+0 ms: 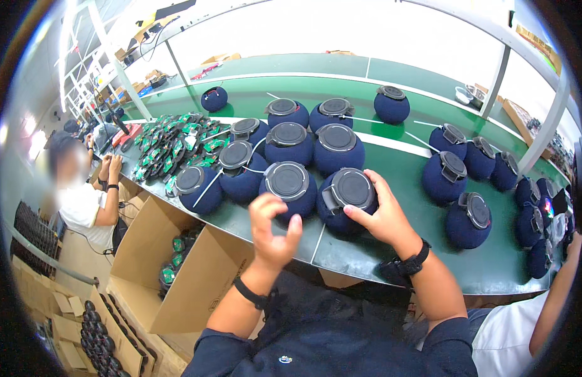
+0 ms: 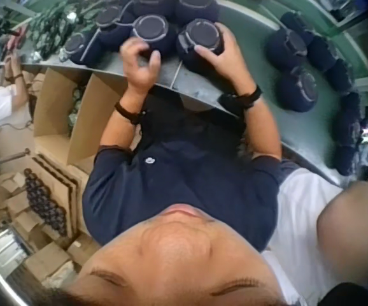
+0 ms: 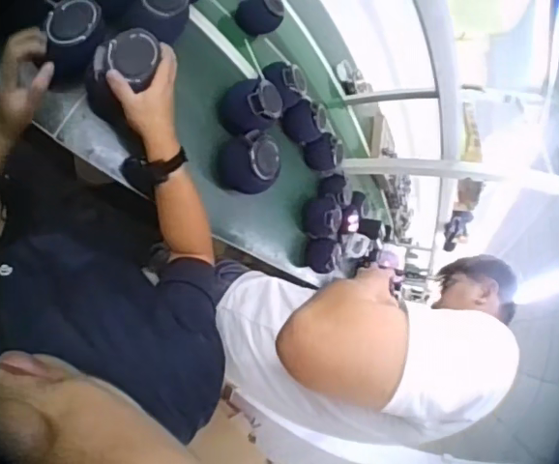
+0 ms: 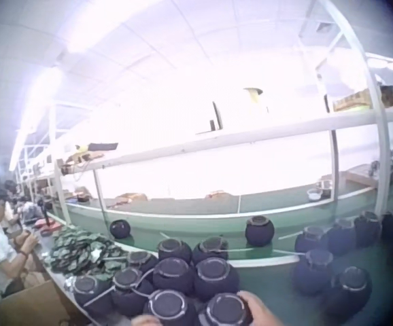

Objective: Connecting circuit board components to a speaker housing on an assembly line.

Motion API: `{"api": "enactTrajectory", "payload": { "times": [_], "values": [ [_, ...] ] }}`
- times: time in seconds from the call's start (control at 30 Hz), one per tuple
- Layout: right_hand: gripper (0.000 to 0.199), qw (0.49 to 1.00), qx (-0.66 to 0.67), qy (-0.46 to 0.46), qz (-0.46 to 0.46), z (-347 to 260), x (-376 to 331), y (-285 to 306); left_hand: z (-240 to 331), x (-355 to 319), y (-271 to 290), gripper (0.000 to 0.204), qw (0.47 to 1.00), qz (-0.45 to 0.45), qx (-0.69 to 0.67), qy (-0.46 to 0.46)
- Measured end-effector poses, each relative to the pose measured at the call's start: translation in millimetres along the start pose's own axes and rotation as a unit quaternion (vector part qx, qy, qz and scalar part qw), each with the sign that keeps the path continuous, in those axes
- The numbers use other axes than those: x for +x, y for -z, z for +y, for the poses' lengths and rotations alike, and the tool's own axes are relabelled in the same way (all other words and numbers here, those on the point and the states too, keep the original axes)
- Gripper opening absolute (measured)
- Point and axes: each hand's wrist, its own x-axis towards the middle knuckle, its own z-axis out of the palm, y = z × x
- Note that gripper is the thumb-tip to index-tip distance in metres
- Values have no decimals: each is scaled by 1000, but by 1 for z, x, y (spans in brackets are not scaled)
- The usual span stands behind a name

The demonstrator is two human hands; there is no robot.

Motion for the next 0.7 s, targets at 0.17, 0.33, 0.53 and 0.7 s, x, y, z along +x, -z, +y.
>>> {"api": "enactTrajectory", "payload": {
  "times": [0.17, 0.33, 0.53, 0.7],
  "values": [
    [108, 997, -49, 46, -25, 10, -4, 6, -30, 36, -1, 72, 972, -152, 177, 13],
    [120, 997, -49, 30, -47, 11, -8, 9, -46, 20, -11, 80, 987, -111, 110, 24],
    [127, 997, -52, 26, -45, 11, -7, 2, -56, 4, -11, 92, 995, -65, 46, 60],
    [124, 999, -29, -10, -36, 13, -7, 11, -56, 3, -10, 85, 992, -83, 61, 68]
  ]
}}
